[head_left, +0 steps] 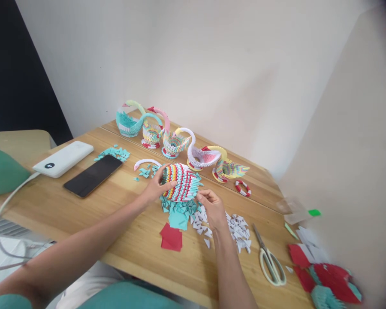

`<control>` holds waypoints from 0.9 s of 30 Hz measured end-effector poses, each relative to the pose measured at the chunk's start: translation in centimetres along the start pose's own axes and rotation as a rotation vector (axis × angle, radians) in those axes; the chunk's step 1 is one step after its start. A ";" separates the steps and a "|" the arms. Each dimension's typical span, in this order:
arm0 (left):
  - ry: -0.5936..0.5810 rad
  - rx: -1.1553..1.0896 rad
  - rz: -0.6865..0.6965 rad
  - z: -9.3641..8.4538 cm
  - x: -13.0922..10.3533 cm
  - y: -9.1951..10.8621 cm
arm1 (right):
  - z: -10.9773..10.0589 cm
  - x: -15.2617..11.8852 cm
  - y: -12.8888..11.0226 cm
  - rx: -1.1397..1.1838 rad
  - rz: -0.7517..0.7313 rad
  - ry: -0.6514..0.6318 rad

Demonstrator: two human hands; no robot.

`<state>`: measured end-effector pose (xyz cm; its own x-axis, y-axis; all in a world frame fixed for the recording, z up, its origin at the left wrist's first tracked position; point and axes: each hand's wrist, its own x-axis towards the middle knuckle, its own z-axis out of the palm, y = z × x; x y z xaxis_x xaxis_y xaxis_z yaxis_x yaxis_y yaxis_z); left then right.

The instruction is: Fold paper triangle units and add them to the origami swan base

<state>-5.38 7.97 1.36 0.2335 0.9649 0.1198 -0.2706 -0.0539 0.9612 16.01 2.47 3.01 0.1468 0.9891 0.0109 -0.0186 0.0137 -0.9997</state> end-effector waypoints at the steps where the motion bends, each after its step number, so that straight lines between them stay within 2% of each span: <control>1: 0.000 0.002 0.000 0.0 0.0 0.0 | 0.1 0.0 0.0 -0.003 -0.006 0.010; 10: 0.023 0.034 0.029 0.0 0.0 -0.5 | 1.1 -0.2 0.2 0.051 -0.004 0.005; 15: 0.031 -0.209 -0.085 0.2 -0.2 -0.4 | 1.4 -0.3 0.2 0.205 0.014 0.006; 19: 0.017 -0.316 -0.140 0.4 -0.6 0.0 | 1.7 -0.5 0.4 0.206 0.009 0.009; 23: 0.007 -0.299 -0.173 0.6 -0.9 0.0 | 2.4 -0.9 0.3 0.134 -0.004 -0.061; 27: -0.020 -0.196 -0.130 0.7 -0.7 -0.8 | 2.8 -1.2 -0.1 0.091 -0.005 0.002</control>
<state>-4.73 7.13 0.65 0.2960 0.9552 0.0054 -0.4126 0.1227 0.9026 13.07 1.65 3.11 0.1492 0.9887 0.0155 -0.1076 0.0318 -0.9937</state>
